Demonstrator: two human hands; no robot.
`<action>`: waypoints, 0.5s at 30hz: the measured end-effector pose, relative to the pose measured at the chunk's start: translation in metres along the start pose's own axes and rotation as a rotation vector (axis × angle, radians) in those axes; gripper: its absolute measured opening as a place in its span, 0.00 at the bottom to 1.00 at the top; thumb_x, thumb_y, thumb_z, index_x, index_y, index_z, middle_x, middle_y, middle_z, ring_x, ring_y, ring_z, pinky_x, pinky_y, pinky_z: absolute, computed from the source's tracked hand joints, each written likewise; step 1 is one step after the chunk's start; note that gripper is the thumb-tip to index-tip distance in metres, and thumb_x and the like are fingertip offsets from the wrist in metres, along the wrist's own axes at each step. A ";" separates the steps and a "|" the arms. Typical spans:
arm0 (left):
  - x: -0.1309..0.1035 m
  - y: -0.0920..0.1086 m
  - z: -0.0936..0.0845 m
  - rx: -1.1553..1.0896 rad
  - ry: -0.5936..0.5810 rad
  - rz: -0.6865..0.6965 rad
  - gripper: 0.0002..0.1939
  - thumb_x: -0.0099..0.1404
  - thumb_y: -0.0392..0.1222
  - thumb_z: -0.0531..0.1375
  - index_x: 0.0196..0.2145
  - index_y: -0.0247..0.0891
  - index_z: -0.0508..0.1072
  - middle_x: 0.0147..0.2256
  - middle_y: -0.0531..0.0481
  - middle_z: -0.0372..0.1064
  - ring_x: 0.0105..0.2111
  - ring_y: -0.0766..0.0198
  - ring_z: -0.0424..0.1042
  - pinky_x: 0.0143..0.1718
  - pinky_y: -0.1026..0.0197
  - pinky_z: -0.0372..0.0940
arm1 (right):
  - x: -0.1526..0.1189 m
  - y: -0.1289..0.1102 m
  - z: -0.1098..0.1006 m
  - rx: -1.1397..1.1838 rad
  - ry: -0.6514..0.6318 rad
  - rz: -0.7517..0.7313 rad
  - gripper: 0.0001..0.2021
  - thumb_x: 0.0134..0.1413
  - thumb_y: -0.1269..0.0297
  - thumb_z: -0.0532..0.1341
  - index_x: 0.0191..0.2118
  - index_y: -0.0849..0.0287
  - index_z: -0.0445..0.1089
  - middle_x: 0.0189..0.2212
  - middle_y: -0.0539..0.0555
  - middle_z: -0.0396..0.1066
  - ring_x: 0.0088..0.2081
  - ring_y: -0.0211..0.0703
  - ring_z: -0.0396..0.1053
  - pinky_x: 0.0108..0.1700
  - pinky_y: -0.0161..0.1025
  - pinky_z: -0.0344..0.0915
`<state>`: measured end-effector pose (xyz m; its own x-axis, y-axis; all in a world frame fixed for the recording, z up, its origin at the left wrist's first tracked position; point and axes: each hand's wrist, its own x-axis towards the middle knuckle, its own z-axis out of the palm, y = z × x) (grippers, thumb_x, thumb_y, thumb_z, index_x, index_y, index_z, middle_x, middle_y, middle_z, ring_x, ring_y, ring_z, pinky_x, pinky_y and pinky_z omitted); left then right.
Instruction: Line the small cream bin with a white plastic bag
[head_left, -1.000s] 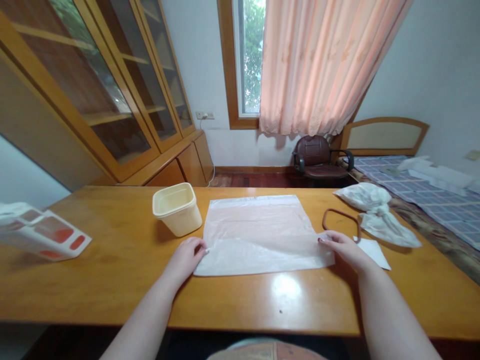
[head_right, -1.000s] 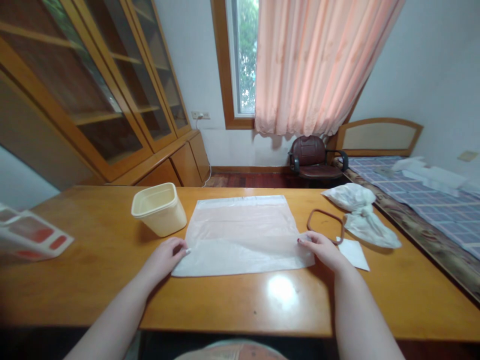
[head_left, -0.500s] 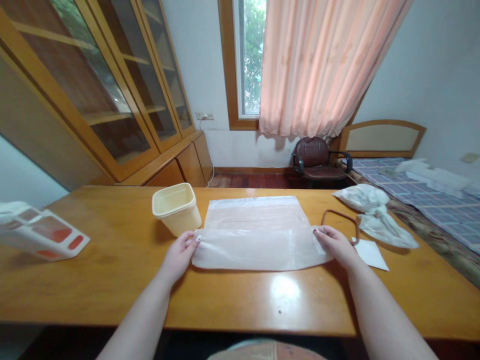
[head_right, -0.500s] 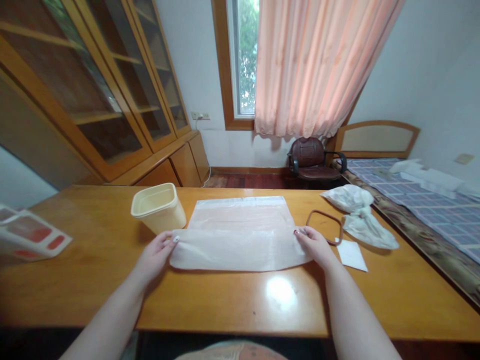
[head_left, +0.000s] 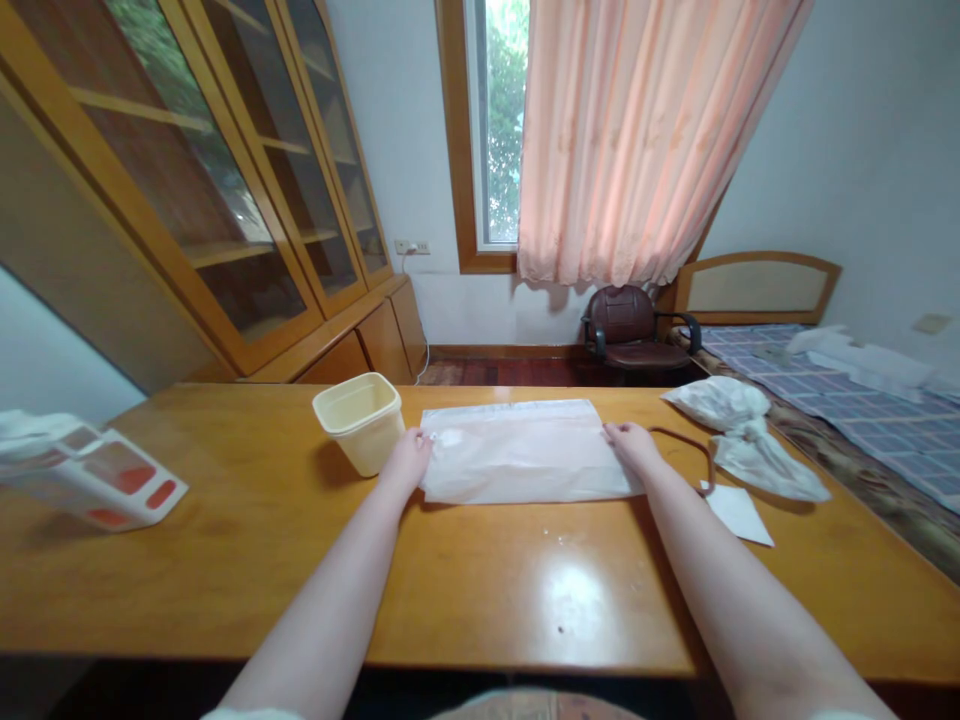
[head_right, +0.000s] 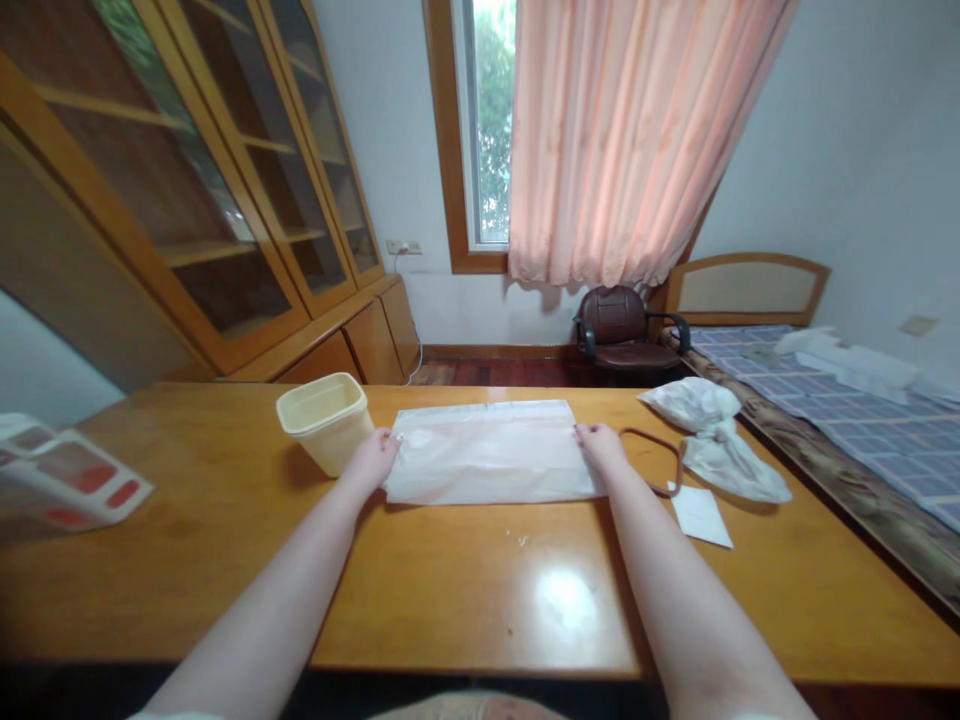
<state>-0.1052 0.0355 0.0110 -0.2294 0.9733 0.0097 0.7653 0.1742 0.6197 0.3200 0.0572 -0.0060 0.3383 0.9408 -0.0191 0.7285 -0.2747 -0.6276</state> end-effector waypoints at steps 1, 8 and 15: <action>-0.002 -0.003 0.000 -0.040 -0.017 0.008 0.18 0.66 0.45 0.51 0.48 0.32 0.69 0.46 0.35 0.73 0.46 0.51 0.73 0.47 0.54 0.65 | -0.001 0.003 0.000 -0.008 -0.001 0.013 0.22 0.57 0.54 0.54 0.41 0.70 0.74 0.37 0.66 0.76 0.40 0.53 0.73 0.40 0.40 0.64; -0.029 -0.031 -0.013 -0.534 -0.298 0.046 0.32 0.59 0.56 0.57 0.55 0.30 0.63 0.48 0.38 0.73 0.43 0.54 0.75 0.41 0.57 0.69 | -0.026 0.024 -0.018 -0.126 -0.011 0.088 0.31 0.53 0.50 0.60 0.53 0.74 0.68 0.50 0.73 0.70 0.52 0.62 0.68 0.49 0.45 0.63; -0.049 -0.042 -0.025 -0.524 -0.282 0.124 0.40 0.50 0.59 0.65 0.55 0.32 0.66 0.48 0.39 0.72 0.44 0.51 0.73 0.42 0.56 0.68 | -0.050 0.030 -0.018 0.076 -0.068 0.028 0.24 0.50 0.62 0.63 0.52 0.67 0.68 0.36 0.60 0.75 0.36 0.48 0.74 0.37 0.37 0.65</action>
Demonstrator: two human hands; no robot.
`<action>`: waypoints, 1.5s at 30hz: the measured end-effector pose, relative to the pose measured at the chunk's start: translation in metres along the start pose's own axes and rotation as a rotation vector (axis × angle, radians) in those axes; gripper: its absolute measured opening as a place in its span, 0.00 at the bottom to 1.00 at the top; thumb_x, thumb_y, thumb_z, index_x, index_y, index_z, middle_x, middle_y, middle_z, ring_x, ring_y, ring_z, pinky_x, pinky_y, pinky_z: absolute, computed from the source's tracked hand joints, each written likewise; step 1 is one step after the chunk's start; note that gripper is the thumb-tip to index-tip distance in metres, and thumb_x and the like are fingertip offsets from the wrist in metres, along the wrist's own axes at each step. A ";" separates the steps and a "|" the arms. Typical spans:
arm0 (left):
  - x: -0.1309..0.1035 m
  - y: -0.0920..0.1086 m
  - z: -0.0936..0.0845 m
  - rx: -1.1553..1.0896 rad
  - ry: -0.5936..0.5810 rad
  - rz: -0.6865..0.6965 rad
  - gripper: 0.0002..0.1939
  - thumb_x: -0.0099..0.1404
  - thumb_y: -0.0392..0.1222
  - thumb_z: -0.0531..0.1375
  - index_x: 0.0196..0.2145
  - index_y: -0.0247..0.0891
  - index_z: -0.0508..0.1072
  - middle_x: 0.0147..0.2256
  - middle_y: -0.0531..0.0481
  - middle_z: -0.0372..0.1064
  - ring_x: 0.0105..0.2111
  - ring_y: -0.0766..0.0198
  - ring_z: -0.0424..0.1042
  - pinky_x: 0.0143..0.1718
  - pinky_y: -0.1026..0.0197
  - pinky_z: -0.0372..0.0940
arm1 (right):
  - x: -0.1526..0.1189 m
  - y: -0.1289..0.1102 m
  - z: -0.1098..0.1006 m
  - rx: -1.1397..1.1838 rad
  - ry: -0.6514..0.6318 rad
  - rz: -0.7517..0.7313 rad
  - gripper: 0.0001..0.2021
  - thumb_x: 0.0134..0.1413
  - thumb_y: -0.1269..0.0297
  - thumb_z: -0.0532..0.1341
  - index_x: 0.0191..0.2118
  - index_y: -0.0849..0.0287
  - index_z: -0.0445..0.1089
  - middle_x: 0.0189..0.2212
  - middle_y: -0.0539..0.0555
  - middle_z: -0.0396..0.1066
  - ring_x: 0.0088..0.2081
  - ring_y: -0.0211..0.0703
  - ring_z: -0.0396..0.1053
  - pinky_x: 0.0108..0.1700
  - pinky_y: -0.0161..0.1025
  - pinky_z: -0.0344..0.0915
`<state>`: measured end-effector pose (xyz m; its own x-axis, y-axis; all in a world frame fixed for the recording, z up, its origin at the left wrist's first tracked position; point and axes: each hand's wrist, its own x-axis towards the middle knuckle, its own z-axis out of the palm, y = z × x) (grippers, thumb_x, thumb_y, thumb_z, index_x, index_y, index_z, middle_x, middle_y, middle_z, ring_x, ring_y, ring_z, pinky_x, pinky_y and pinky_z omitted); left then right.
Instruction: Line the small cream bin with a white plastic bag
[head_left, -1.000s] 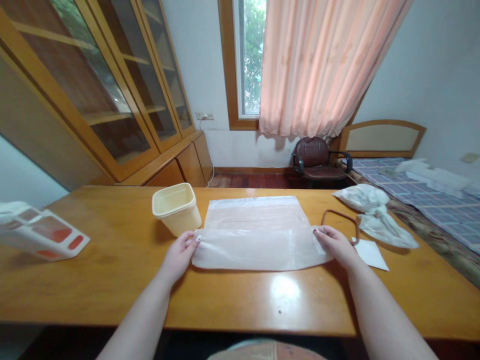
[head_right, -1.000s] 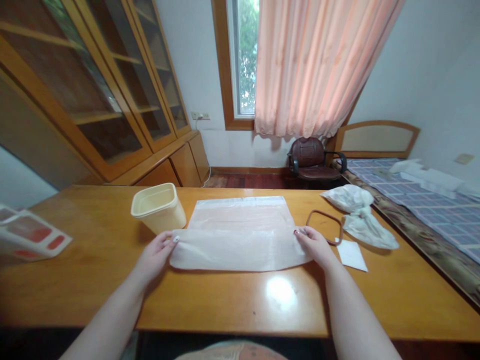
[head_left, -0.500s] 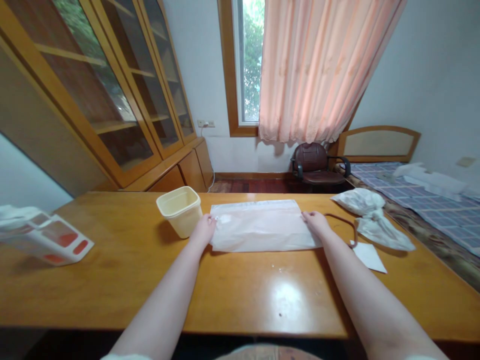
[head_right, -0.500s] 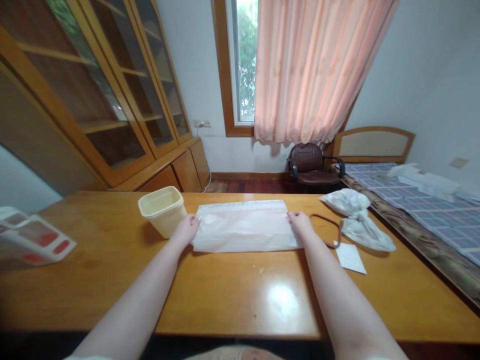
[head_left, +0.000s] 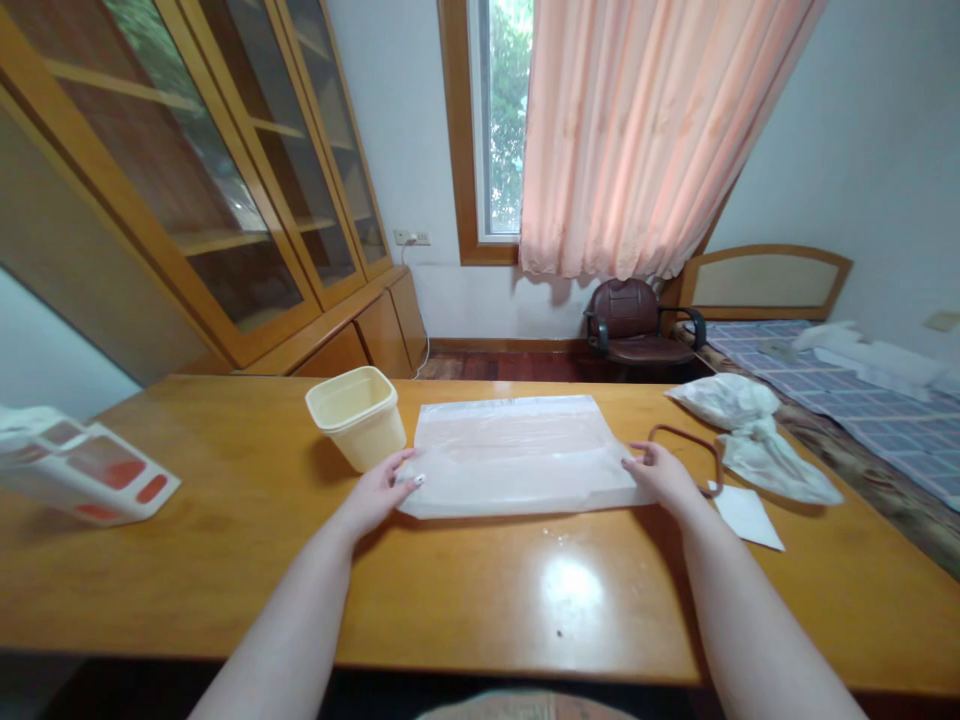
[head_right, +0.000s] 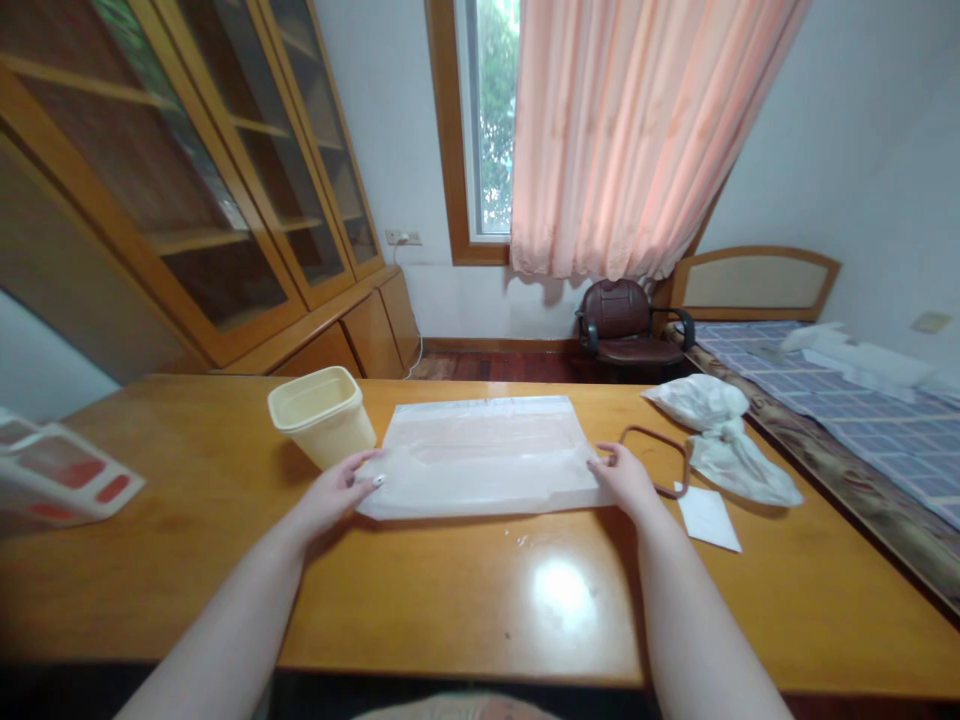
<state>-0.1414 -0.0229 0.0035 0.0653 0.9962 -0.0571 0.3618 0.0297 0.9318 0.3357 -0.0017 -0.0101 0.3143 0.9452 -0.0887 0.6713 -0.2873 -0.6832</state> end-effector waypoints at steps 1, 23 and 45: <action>-0.003 0.001 -0.001 0.024 0.014 0.023 0.38 0.52 0.59 0.64 0.54 0.32 0.67 0.47 0.39 0.73 0.42 0.53 0.73 0.41 0.56 0.68 | -0.001 0.000 0.001 0.094 -0.001 -0.023 0.24 0.49 0.62 0.63 0.53 0.66 0.67 0.34 0.58 0.75 0.34 0.46 0.73 0.35 0.36 0.65; 0.006 0.015 -0.002 0.439 0.167 0.047 0.31 0.62 0.45 0.55 0.62 0.38 0.61 0.39 0.47 0.76 0.32 0.61 0.75 0.39 0.59 0.69 | 0.012 -0.006 0.016 0.225 0.238 -0.091 0.22 0.49 0.57 0.59 0.49 0.60 0.73 0.37 0.57 0.76 0.33 0.44 0.71 0.37 0.39 0.65; 0.019 -0.021 0.024 0.756 0.242 0.042 0.30 0.64 0.42 0.52 0.62 0.29 0.59 0.58 0.36 0.64 0.58 0.52 0.64 0.60 0.54 0.57 | 0.009 0.002 0.017 -0.043 0.163 -0.040 0.18 0.51 0.67 0.60 0.49 0.62 0.71 0.39 0.56 0.76 0.39 0.45 0.72 0.42 0.37 0.64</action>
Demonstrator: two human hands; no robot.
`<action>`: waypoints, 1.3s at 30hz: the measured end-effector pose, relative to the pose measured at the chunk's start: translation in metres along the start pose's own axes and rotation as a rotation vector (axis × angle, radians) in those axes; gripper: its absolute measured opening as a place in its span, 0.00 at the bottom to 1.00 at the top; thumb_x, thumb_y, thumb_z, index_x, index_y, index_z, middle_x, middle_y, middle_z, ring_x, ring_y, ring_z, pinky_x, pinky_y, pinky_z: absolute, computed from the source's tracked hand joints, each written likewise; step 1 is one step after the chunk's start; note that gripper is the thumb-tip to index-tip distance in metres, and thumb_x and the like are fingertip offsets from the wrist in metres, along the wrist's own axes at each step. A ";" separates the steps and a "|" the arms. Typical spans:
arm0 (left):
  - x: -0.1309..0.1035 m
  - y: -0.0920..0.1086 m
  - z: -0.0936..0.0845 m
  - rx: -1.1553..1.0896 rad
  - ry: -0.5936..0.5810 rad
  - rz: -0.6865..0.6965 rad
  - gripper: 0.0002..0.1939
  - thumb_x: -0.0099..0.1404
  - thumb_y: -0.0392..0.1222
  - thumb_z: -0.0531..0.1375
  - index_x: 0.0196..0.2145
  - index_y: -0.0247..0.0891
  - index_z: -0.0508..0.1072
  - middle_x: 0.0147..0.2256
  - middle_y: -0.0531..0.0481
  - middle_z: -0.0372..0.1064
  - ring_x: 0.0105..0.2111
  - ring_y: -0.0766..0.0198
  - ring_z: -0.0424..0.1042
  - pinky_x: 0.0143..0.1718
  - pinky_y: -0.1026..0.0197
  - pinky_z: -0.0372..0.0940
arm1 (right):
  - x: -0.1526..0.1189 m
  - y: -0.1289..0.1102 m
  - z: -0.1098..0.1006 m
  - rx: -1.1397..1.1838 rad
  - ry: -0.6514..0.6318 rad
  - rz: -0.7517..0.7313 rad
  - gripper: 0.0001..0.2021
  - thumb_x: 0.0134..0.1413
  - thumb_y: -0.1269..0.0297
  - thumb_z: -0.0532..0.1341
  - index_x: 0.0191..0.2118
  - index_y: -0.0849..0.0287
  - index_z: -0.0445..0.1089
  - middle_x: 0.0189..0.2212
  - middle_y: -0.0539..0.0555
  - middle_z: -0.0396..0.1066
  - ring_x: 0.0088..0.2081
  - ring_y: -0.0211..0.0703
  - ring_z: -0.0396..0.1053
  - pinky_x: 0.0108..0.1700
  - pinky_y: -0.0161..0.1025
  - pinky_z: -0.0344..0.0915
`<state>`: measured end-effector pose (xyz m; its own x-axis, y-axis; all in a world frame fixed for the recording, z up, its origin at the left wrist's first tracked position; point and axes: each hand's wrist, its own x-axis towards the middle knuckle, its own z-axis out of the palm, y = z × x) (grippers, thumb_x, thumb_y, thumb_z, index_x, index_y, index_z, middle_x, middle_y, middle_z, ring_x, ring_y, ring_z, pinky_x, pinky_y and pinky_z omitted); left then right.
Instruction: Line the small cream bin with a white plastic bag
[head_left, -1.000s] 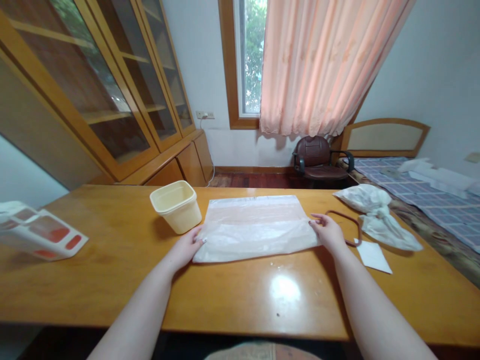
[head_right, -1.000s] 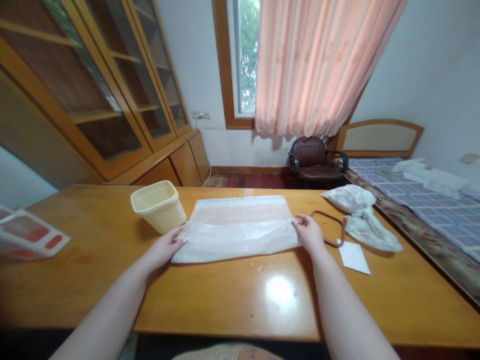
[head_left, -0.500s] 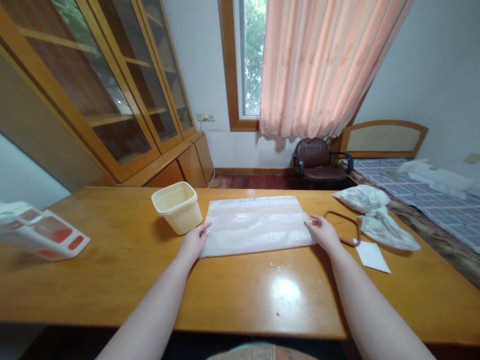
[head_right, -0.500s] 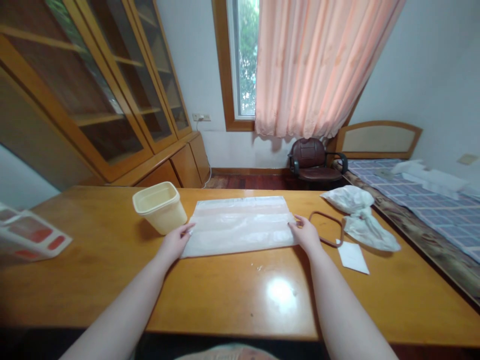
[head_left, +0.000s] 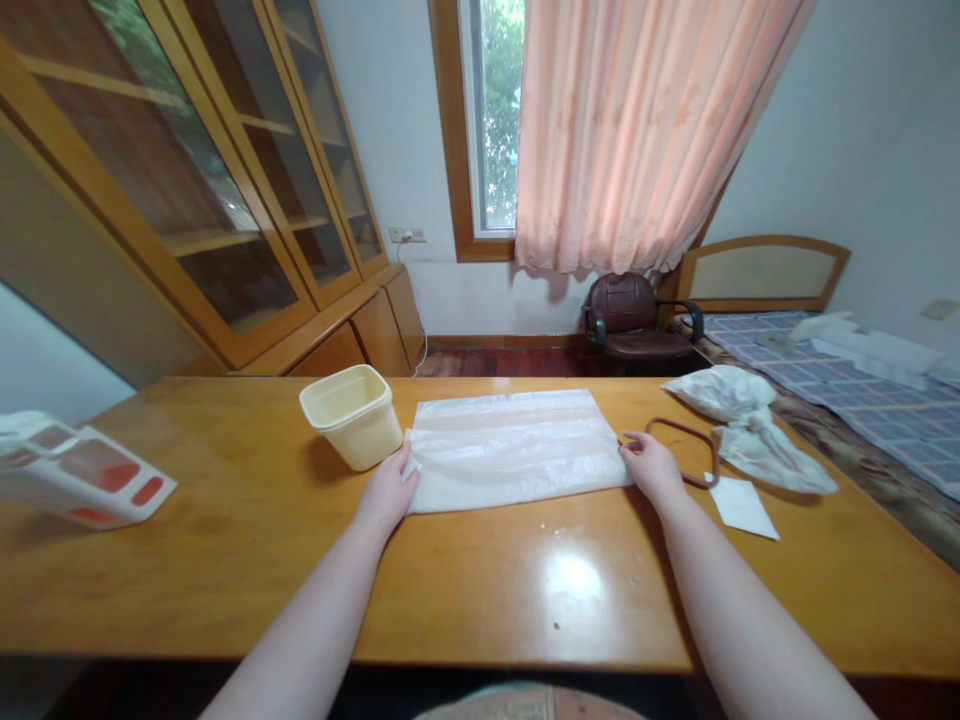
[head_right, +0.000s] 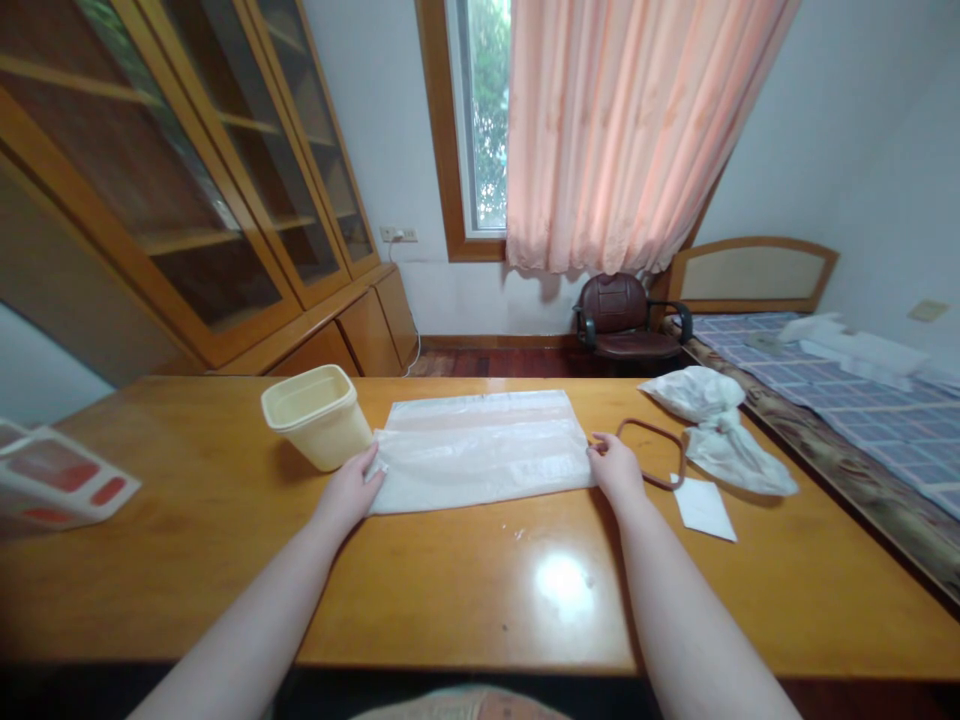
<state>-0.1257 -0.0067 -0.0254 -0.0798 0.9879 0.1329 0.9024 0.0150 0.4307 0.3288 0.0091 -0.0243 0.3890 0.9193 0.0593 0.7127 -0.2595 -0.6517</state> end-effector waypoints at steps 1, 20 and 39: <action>0.000 0.000 0.001 0.004 0.000 0.009 0.31 0.64 0.42 0.52 0.63 0.29 0.57 0.58 0.36 0.63 0.58 0.52 0.63 0.60 0.54 0.57 | 0.000 0.001 0.001 -0.011 0.006 -0.009 0.18 0.51 0.68 0.60 0.49 0.62 0.71 0.38 0.56 0.76 0.39 0.45 0.72 0.42 0.37 0.64; -0.036 0.043 0.009 0.279 -0.376 0.358 0.35 0.65 0.55 0.52 0.67 0.45 0.49 0.68 0.39 0.38 0.68 0.45 0.36 0.64 0.40 0.39 | -0.004 0.002 -0.001 -0.062 -0.025 -0.012 0.19 0.44 0.76 0.59 0.46 0.63 0.72 0.39 0.58 0.75 0.40 0.45 0.72 0.41 0.37 0.64; -0.048 0.047 -0.006 0.279 -0.388 0.338 0.34 0.64 0.54 0.54 0.65 0.44 0.54 0.67 0.40 0.43 0.67 0.47 0.44 0.64 0.42 0.43 | -0.010 0.001 -0.015 -0.040 -0.215 0.023 0.16 0.36 0.77 0.60 0.37 0.64 0.70 0.24 0.49 0.68 0.26 0.38 0.65 0.27 0.33 0.55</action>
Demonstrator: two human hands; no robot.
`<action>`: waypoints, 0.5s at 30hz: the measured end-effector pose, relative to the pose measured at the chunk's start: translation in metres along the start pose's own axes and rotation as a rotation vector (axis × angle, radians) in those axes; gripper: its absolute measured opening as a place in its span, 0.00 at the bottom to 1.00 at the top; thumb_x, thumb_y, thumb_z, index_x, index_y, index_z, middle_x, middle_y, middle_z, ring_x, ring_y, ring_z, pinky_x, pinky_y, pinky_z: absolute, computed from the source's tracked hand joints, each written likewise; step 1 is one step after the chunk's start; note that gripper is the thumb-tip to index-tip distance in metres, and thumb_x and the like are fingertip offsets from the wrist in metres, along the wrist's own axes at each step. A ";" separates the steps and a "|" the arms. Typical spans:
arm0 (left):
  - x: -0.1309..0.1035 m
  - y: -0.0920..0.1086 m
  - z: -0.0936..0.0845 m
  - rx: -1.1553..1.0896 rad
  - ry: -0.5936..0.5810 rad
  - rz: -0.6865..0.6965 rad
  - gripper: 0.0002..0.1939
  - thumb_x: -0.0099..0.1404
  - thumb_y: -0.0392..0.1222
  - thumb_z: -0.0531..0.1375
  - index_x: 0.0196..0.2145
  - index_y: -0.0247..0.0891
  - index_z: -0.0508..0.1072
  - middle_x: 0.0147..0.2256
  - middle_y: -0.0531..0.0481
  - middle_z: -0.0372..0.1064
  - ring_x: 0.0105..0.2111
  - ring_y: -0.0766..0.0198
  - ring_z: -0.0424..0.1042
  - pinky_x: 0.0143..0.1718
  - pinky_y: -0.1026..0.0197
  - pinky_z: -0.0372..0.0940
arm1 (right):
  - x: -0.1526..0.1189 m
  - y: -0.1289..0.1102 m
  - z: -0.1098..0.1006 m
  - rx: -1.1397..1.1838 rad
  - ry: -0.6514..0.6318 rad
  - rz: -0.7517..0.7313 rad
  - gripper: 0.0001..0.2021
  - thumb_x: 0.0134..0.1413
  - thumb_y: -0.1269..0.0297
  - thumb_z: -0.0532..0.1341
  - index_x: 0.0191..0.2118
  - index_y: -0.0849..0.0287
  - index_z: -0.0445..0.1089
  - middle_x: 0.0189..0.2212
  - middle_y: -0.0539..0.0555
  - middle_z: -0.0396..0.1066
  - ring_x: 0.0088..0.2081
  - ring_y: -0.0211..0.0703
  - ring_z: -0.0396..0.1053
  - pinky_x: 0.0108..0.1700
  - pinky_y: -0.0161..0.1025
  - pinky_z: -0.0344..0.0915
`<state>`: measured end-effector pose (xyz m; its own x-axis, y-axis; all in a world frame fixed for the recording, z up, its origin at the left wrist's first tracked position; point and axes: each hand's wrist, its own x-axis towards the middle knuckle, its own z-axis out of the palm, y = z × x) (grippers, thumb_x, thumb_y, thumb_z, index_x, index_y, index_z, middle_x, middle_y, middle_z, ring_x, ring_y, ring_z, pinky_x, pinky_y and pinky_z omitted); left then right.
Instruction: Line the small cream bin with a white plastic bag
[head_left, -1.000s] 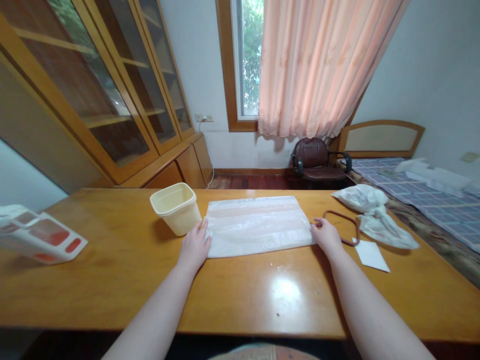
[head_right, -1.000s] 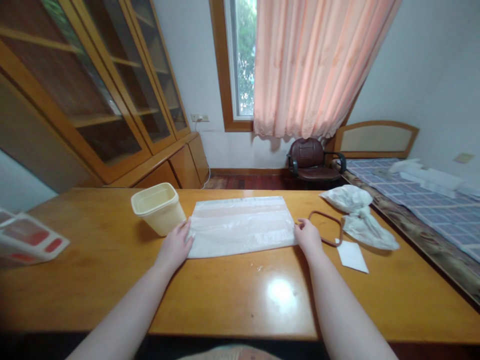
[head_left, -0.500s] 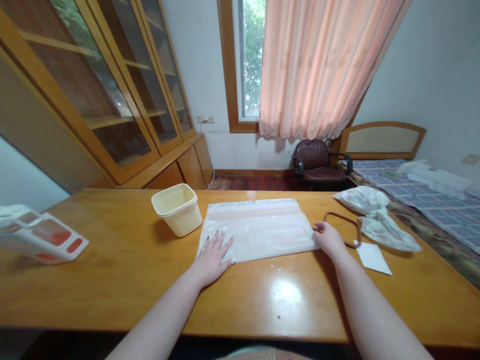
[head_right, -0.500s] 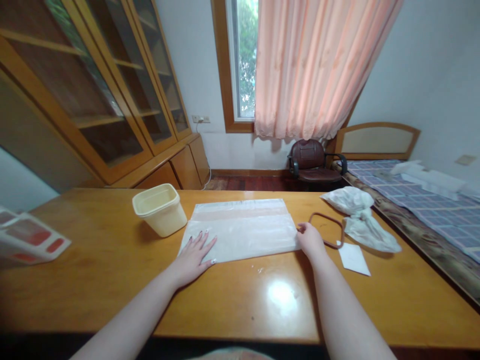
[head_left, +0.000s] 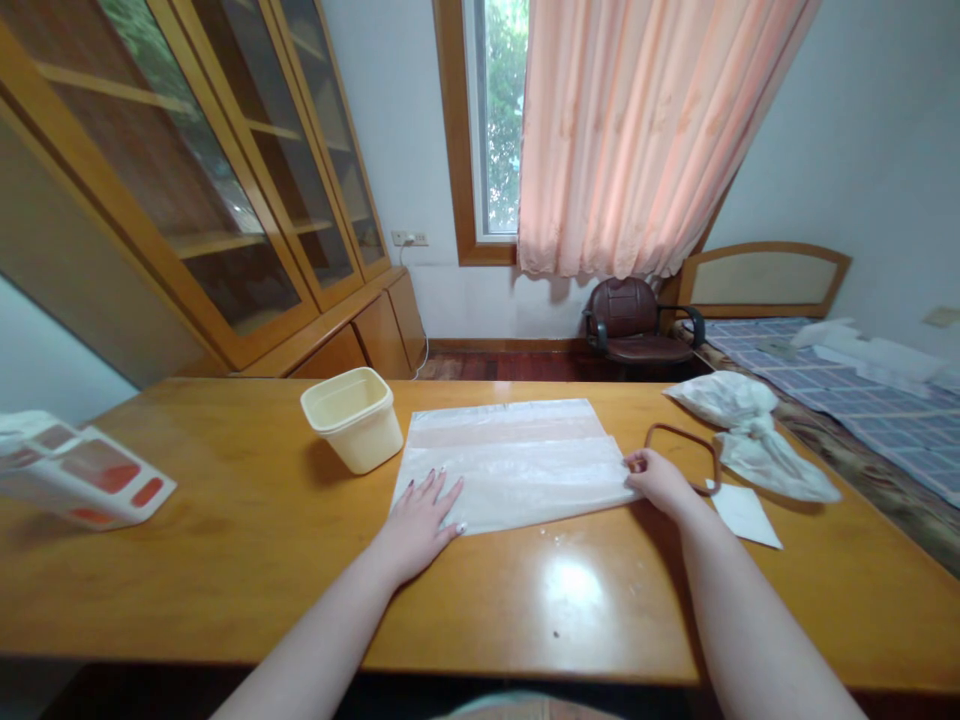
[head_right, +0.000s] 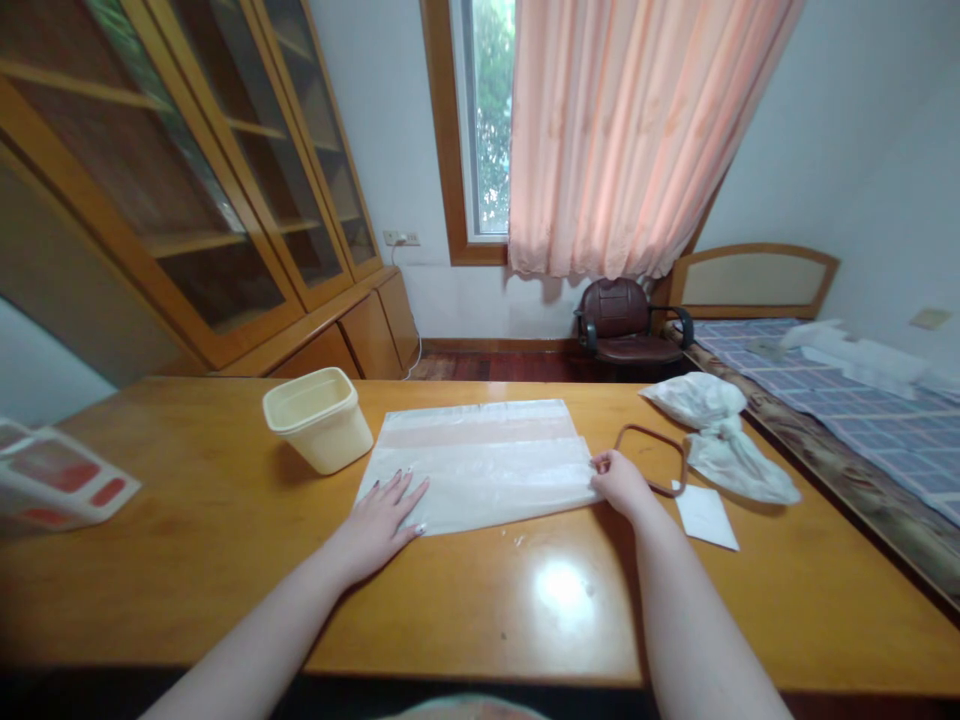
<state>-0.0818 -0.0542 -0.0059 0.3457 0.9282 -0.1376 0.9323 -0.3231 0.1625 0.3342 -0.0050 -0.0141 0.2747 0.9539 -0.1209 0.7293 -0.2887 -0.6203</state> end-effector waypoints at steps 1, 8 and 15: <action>-0.002 0.001 -0.003 0.002 0.018 -0.022 0.33 0.65 0.53 0.53 0.65 0.44 0.56 0.66 0.40 0.46 0.66 0.47 0.47 0.63 0.43 0.45 | 0.000 0.000 0.000 0.006 0.000 0.005 0.16 0.37 0.76 0.60 0.38 0.64 0.70 0.24 0.49 0.68 0.26 0.38 0.65 0.27 0.33 0.55; -0.011 -0.022 -0.018 -0.018 0.238 -0.552 0.24 0.65 0.51 0.49 0.49 0.31 0.71 0.45 0.31 0.72 0.44 0.45 0.73 0.41 0.52 0.65 | -0.003 -0.005 -0.001 0.038 0.049 0.027 0.13 0.38 0.66 0.68 0.34 0.63 0.71 0.27 0.54 0.73 0.27 0.41 0.69 0.28 0.34 0.58; -0.015 -0.040 -0.019 -0.324 0.285 -0.537 0.13 0.62 0.48 0.53 0.32 0.39 0.73 0.32 0.45 0.76 0.33 0.56 0.74 0.30 0.61 0.61 | -0.005 -0.005 -0.002 0.027 0.004 0.037 0.12 0.37 0.71 0.67 0.33 0.62 0.70 0.25 0.51 0.71 0.27 0.41 0.68 0.29 0.34 0.59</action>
<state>-0.1265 -0.0521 0.0081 -0.2380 0.9709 -0.0254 0.8725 0.2252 0.4335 0.3304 -0.0084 -0.0088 0.3037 0.9422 -0.1417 0.7014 -0.3217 -0.6360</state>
